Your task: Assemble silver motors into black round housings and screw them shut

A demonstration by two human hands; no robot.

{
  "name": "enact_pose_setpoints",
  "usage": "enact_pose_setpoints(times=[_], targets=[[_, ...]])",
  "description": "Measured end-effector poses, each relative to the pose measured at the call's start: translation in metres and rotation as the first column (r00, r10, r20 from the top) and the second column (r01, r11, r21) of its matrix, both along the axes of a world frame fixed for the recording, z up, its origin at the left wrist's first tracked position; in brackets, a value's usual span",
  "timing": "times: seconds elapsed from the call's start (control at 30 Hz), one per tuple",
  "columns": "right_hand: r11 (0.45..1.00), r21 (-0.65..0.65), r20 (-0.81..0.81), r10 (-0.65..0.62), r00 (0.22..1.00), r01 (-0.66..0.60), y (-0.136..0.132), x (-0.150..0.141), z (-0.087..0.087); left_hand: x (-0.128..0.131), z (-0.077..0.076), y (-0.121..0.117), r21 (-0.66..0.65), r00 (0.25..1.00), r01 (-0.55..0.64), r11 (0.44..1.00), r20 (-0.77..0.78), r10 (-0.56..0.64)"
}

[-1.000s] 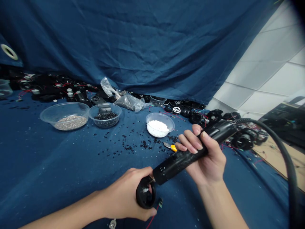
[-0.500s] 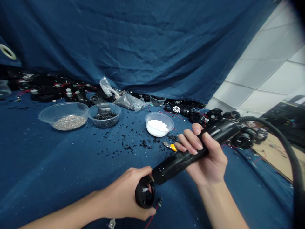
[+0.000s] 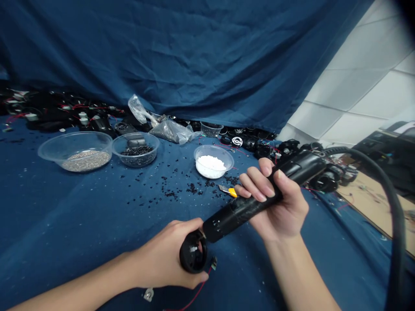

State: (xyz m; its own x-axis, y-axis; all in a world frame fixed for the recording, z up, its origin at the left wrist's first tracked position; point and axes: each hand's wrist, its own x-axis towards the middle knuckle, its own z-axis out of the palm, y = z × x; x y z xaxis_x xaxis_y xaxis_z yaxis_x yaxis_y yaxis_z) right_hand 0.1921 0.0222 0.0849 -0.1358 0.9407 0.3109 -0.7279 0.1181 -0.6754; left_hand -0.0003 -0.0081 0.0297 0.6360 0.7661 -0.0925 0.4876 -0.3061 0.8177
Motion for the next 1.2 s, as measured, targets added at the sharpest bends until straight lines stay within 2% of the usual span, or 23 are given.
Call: enact_pose_setpoints(times=[0.23, 0.47, 0.87, 1.0, 1.2], targets=[[1.0, 0.019, 0.007, 0.012, 1.0, -0.012, 0.001, -0.0001, 0.0003, 0.0, -0.0017, -0.0008, 0.009, 1.0, 0.006, 1.0, 0.02, -0.006], [0.999, -0.022, -0.011, -0.029, 1.0, 0.029, 0.0017, -0.0011, -0.0004, 0.0007, 0.0003, 0.0, -0.008, 0.999, -0.01, 1.0, 0.043, 0.011], [1.0, -0.017, -0.03, 0.002, 1.0, -0.003, 0.0019, 0.0001, -0.0012, -0.0006, 0.0015, -0.0004, -0.004, 0.996, -0.016, 1.0, 0.083, 0.016], [1.0, -0.025, -0.025, -0.017, 1.0, 0.016, 0.001, 0.0001, -0.0003, -0.0002, 0.0034, -0.0001, -0.036, 0.997, -0.008, 0.999, 0.072, 0.011], [0.998, -0.055, -0.02, -0.042, 0.999, 0.041, 0.0006, -0.0015, 0.0007, 0.0, 0.0018, -0.0017, -0.017, 0.996, -0.018, 1.0, 0.084, 0.019]])
